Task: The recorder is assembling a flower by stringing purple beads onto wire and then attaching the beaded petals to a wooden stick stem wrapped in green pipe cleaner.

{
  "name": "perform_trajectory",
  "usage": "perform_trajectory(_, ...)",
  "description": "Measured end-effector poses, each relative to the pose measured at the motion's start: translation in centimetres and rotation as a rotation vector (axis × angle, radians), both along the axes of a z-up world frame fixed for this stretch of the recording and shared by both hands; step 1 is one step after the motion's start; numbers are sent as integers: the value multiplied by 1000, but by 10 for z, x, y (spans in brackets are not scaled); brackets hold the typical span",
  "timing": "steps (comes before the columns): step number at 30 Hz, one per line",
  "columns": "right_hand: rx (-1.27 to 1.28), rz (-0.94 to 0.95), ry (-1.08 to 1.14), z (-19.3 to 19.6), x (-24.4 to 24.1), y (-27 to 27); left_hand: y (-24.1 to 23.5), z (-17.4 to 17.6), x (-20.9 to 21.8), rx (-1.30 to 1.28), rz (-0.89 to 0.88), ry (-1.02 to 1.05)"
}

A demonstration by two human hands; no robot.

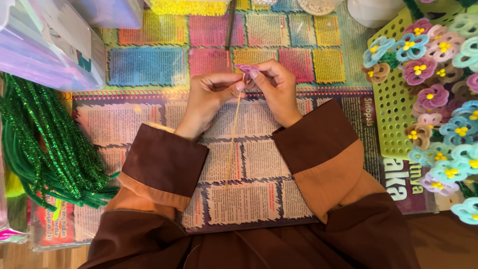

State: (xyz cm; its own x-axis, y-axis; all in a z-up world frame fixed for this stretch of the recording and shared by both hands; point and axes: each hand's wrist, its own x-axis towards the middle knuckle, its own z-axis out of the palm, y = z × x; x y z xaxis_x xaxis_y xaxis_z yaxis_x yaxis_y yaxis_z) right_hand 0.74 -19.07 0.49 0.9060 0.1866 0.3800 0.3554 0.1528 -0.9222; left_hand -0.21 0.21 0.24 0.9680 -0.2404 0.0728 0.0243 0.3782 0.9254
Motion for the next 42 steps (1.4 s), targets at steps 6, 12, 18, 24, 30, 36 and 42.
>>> perform_trajectory(6,2,24,-12,-8,2,-3,2,3,0,-18,-23,20)
perform_trajectory(12,-8,-26,-9,-5,1,-4,3,-5,0,-70,-29,40)
perform_trajectory(18,-29,-20,-32,-3,1,-1,5,2,0,-206,-50,51)
perform_trajectory(24,-14,18,-27,-12,1,-3,1,-3,0,-204,-36,12)
perform_trajectory(30,-50,-31,-34,-12,-1,-3,-2,1,-2,-97,-39,64)
perform_trajectory(36,-74,-72,-68,-18,0,-5,1,-2,0,-23,-120,119)
perform_trajectory(42,-10,43,-22,7,-5,0,5,-7,7,-111,-73,31)
